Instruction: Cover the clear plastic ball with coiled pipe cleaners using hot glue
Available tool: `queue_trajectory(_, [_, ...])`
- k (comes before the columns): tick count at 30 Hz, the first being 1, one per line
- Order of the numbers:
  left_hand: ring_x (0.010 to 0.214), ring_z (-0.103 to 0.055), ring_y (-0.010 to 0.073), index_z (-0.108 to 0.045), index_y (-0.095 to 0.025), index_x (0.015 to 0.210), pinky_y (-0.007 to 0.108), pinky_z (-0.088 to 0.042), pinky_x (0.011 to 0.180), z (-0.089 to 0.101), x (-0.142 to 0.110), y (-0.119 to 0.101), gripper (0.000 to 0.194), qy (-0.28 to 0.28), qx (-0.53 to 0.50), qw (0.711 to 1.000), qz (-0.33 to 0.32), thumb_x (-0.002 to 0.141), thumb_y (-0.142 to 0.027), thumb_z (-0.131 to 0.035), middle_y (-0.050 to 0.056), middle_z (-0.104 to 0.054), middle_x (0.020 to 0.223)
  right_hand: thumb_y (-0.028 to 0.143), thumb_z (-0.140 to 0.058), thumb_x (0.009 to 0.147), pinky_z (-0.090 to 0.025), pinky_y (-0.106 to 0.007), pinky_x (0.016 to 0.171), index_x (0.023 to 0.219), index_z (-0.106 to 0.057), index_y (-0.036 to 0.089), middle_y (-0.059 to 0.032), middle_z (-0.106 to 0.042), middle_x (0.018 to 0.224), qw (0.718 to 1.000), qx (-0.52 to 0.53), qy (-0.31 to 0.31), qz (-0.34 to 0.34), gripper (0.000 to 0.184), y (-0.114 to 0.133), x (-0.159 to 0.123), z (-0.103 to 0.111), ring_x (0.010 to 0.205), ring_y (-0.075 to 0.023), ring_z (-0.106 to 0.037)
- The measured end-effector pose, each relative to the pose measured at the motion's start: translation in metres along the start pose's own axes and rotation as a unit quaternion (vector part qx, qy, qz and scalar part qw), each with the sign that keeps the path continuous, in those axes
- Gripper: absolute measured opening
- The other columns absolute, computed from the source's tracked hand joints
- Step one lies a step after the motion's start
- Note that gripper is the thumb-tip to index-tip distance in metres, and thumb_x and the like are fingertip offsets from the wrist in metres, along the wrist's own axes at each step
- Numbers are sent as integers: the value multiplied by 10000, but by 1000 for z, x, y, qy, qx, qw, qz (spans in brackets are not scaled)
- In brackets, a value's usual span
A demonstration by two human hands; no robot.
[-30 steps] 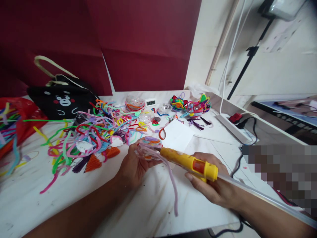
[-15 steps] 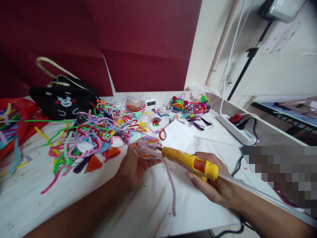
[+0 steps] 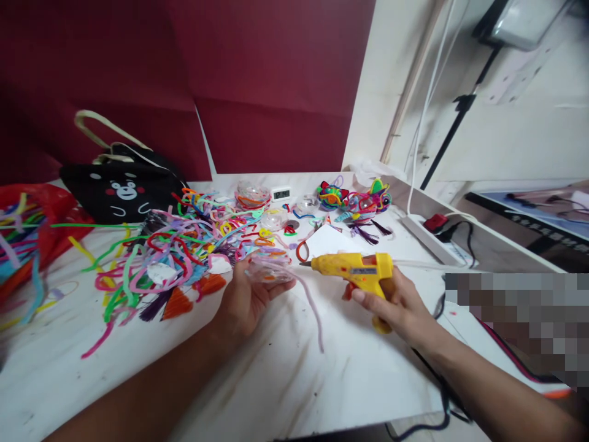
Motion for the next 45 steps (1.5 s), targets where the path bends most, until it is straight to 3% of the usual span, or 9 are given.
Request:
queue_trajectory(5, [802, -842, 250, -639, -192, 1203, 476, -730, 798, 5, 6, -7, 288, -33, 0, 998, -62, 943, -301, -696, 35, -863, 923, 543, -865, 756, -375, -261, 465, 898, -678, 217, -11, -744, 691, 973, 109, 112, -173, 402, -5, 21, -2, 478, -119, -491])
queue_trajectory(10, [787, -839, 252, -637, -216, 1218, 445, -722, 760, 5, 5, -7, 312, -25, 19, 994, -105, 934, -321, -713, 25, -837, 961, 581, -788, 817, -306, -252, 441, 662, -757, 178, 22, -554, 457, 949, 78, 212, -220, 433, -16, 25, -4, 420, -109, -435])
queue_trajectory(16, [850, -831, 241, -678, -224, 1176, 387, -701, 790, 2, 0, -3, 292, 3, 25, 992, -126, 920, -350, -736, 34, -810, 1008, 585, -818, 807, -463, -314, 495, 823, -708, 231, -25, -730, 643, 969, -110, 94, -199, 372, -28, 26, 4, 529, -200, -637])
queue_trajectory(19, [821, -822, 251, -689, -214, 1172, 387, -701, 747, 1, -3, -4, 312, 5, 34, 991, -127, 906, -365, -753, 42, -790, 985, 511, -778, 863, -463, -329, 555, 830, -722, 221, -54, -750, 661, 932, -340, 22, -124, 298, -18, 28, 14, 591, -223, -677])
queue_trajectory(23, [805, -799, 225, -696, -205, 1188, 356, -693, 740, -1, -5, -6, 313, 4, 45, 991, -124, 915, -352, -738, 49, -782, 988, 353, -701, 913, -494, -364, 677, 955, -763, 202, -108, -811, 835, 919, -390, -10, -63, 169, 8, 26, 14, 727, -260, -733])
queue_trajectory(26, [835, -782, 215, -708, -209, 1167, 341, -691, 750, -1, -5, -6, 285, 0, 49, 991, -121, 922, -355, -712, 39, -765, 993, 425, -664, 960, -530, -338, 717, 985, -765, 226, -64, -826, 908, 940, -338, 42, -21, 225, 28, 24, -5, 752, -214, -735])
queue_trajectory(30, [939, -786, 245, -719, -221, 1145, 340, -686, 767, 2, -3, -3, 292, -14, 64, 990, -127, 899, -378, -728, 67, -783, 1101, 570, -832, 843, -470, -286, 615, 831, -695, 210, 8, -690, 730, 987, -102, 122, -22, 386, 41, 29, -41, 636, -150, -595])
queue_trajectory(36, [1104, -781, 293, -757, -241, 1118, 302, -677, 749, 4, -4, -2, 232, 3, 81, 988, -135, 906, -334, -751, 111, -813, 1207, 648, -957, 691, -454, -266, 580, 788, -643, 216, 16, -692, 685, 990, 79, 89, -72, 543, 35, 41, -70, 595, -135, -579])
queue_trajectory(45, [1106, -790, 301, -757, -239, 1129, 298, -680, 731, 1, -6, 6, 262, 18, 83, 990, -109, 899, -362, -790, 121, -823, 1212, 643, -991, 627, -288, -246, 506, 724, -651, 211, 63, -567, 573, 992, 97, 31, -72, 558, 18, 44, -72, 515, -91, -408])
Point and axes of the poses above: each hand's wrist, its own x-axis towards the middle knuckle, its own z-axis out of the back of the hand, y = z × x, the point moved 3 cm from there along x, towards the middle knuckle
